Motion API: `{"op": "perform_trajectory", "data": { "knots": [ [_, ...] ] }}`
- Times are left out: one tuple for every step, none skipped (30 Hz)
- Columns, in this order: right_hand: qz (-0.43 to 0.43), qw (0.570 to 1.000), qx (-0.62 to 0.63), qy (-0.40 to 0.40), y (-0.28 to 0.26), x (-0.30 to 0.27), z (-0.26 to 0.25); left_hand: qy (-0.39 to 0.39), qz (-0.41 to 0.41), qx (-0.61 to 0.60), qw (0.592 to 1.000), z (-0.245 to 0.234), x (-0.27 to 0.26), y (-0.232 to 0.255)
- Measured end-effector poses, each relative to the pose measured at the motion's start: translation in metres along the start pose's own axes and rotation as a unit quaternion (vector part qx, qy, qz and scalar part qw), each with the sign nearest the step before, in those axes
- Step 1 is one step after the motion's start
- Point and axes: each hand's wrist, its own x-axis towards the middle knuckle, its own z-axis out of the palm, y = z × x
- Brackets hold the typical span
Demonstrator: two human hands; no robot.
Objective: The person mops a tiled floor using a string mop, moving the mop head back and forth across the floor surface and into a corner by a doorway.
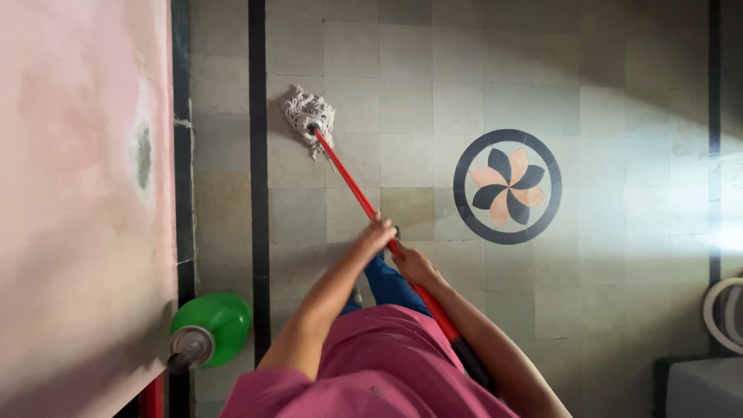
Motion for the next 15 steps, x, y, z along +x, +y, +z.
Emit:
{"op": "perform_trajectory", "data": {
  "knots": [
    [0.017,1.0,0.008,-0.001,0.01,-0.018,-0.005,-0.023,-0.02,-0.009,0.999,0.008,-0.003,0.017],
    [0.035,0.999,0.018,-0.009,0.016,-0.034,-0.009,-0.013,-0.003,-0.001,1.0,0.015,-0.006,0.032],
    [0.053,0.998,0.029,-0.016,0.018,-0.046,-0.015,-0.002,0.015,0.007,1.0,0.022,-0.007,0.045],
    [0.072,0.996,0.043,-0.026,0.012,-0.05,-0.022,0.009,0.032,0.017,0.999,0.023,-0.005,0.049],
    [0.091,0.994,0.057,-0.035,0.009,-0.058,-0.031,0.018,0.029,0.021,0.999,0.022,-0.001,0.045],
    [0.113,0.99,0.071,-0.047,0.004,-0.064,-0.036,0.024,0.025,0.023,0.999,0.025,0.001,0.045],
    [0.112,0.991,0.058,-0.052,-0.006,-0.061,-0.039,0.03,0.022,0.024,0.999,0.027,0.004,0.044],
    [0.107,0.992,0.045,-0.057,-0.019,-0.049,-0.041,0.038,-0.001,-0.002,0.999,0.026,0.008,0.035],
    [0.102,0.992,0.032,-0.061,-0.031,-0.038,-0.044,0.045,-0.024,-0.029,0.998,0.022,0.013,0.022],
    [0.098,0.993,0.04,-0.059,-0.04,-0.028,-0.049,0.054,-0.047,-0.054,0.996,0.018,0.019,0.01],
    [0.094,0.993,0.048,-0.057,-0.048,-0.018,-0.054,0.022,-0.035,-0.033,0.999,0.013,0.029,-0.002],
    [0.092,0.992,0.059,-0.055,-0.055,-0.011,-0.054,-0.013,-0.021,-0.011,1.0,0.008,0.035,-0.015],
    [0.097,0.992,0.058,-0.059,-0.063,-0.002,-0.053,-0.048,-0.006,0.011,0.999,0.005,0.035,-0.022],
    [0.101,0.992,0.056,-0.055,-0.067,0.012,-0.059,-0.012,-0.02,-0.003,1.0,0.001,0.042,-0.028],
    [0.106,0.992,0.053,-0.052,-0.066,0.019,-0.064,0.023,-0.032,-0.017,0.999,-0.005,0.048,-0.033]
  ]
}}
